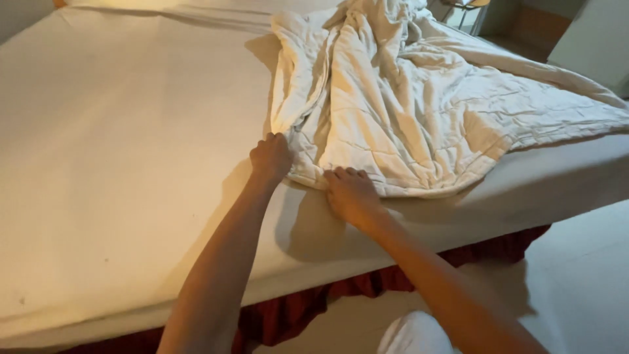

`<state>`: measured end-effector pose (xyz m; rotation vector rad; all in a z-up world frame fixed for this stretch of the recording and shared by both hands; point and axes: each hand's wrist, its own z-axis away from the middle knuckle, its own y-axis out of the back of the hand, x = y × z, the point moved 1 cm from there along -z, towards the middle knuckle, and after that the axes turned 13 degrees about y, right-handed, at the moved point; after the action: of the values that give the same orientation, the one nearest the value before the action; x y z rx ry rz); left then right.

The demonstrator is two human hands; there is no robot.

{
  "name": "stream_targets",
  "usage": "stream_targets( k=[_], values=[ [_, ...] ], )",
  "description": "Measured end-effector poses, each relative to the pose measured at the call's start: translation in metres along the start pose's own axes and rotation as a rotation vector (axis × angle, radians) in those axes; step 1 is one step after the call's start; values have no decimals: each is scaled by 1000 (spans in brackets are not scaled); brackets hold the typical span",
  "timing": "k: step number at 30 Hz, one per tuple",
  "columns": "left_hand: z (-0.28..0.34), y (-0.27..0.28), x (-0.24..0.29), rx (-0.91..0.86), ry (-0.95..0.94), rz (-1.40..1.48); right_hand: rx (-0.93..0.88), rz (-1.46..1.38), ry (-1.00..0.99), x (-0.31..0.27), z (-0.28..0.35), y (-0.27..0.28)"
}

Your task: The person unfolds a white duvet from a chair and spreads it over a bed. They then smooth out the duvet and tuck the edges under the mattress on all sides to secure it in place.

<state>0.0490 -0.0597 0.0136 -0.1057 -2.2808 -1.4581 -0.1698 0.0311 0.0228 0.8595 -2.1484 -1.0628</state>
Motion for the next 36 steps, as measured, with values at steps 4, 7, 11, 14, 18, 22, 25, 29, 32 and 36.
stream_targets(
  k=[4, 7, 11, 14, 18, 22, 25, 29, 32, 36],
  values=[
    [-22, -47, -16, 86, 48, -13, -193, 136, 13, 19, 2, -47],
    [-3, -20, -30, 84, 69, 6, -294, 137, 19, 9, -2, -36],
    [19, 6, -84, 53, 114, -54, -379, -6, -10, 3, -12, -12],
    [39, 28, -120, 18, 96, -91, -395, -86, -30, 9, -7, -10],
    [58, 54, -126, 35, -49, -118, -384, -186, -104, 5, -11, -6],
    [57, 36, -98, -12, -99, -27, -445, -220, -196, 12, -41, -8],
    [59, 14, -85, -29, -88, 38, -296, -259, -215, 12, -72, -28],
    [52, -9, -93, 42, -111, -42, -97, -238, -185, 1, -128, -63],
    [54, -14, -101, 72, -124, 115, -163, -165, -219, -4, -149, -117],
    [58, -3, -98, 61, -18, 332, -231, -52, -185, -3, -156, -134]
  ],
)
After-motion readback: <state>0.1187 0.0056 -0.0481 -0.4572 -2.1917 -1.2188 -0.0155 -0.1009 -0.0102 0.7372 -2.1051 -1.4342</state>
